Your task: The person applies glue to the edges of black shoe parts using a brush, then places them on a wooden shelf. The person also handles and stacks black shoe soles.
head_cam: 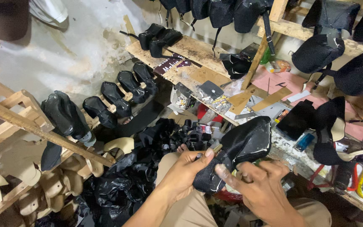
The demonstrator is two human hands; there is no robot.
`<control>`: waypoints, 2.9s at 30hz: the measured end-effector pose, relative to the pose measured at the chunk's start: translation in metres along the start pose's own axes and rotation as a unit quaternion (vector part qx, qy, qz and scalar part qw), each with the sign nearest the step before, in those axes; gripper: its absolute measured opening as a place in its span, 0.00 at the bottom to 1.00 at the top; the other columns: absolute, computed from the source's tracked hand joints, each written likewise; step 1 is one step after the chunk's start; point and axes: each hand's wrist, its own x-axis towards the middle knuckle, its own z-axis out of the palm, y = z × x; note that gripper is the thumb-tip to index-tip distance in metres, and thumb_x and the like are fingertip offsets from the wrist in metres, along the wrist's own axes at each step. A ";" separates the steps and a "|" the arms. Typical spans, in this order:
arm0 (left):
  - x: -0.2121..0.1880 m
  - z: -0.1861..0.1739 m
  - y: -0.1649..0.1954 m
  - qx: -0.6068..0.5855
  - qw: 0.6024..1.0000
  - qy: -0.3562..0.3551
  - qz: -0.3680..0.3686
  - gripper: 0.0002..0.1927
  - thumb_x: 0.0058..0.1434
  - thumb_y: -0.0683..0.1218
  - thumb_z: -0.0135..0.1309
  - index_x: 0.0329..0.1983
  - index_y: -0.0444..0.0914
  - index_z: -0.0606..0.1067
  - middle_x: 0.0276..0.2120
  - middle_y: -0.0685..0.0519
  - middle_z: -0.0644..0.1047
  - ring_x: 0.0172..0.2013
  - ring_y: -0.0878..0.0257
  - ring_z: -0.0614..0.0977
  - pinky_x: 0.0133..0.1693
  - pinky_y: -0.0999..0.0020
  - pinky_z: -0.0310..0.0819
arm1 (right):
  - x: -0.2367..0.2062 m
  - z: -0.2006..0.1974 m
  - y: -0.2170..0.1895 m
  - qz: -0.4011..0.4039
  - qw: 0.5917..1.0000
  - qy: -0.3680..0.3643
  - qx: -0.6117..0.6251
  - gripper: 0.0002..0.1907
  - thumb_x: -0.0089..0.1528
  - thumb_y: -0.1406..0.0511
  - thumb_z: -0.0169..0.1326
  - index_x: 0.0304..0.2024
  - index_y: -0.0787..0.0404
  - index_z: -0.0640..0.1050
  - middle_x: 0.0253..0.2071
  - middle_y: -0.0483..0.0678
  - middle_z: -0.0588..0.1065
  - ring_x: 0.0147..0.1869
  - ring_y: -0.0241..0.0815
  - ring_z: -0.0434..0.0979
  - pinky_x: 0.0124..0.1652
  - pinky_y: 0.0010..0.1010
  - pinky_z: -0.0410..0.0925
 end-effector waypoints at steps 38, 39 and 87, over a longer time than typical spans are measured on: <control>0.023 0.000 -0.027 0.228 0.833 0.213 0.457 0.22 0.72 0.56 0.51 0.41 0.31 0.77 0.35 0.54 0.80 0.37 0.69 0.77 0.42 0.72 0.73 | 0.015 0.015 -0.052 0.314 0.899 -0.004 0.307 0.39 0.51 0.79 0.51 0.65 0.49 0.76 0.55 0.49 0.66 0.53 0.43 0.64 0.54 0.30 0.63; 0.022 0.002 -0.027 0.221 0.838 0.204 0.455 0.21 0.71 0.56 0.51 0.40 0.31 0.77 0.34 0.54 0.79 0.37 0.69 0.77 0.42 0.72 0.73 | 0.017 0.014 -0.050 0.304 0.909 -0.004 0.287 0.40 0.51 0.79 0.51 0.64 0.48 0.76 0.56 0.49 0.66 0.53 0.44 0.64 0.53 0.30 0.63; 0.053 0.022 -0.043 0.174 0.969 0.133 0.113 0.18 0.70 0.51 0.56 0.27 0.35 0.78 0.19 0.63 0.72 0.20 0.77 0.67 0.20 0.77 0.58 | -0.051 0.022 -0.001 0.166 0.985 -0.046 -0.001 0.28 0.52 0.69 0.52 0.55 0.44 0.81 0.50 0.42 0.70 0.53 0.53 0.61 0.54 0.50 0.51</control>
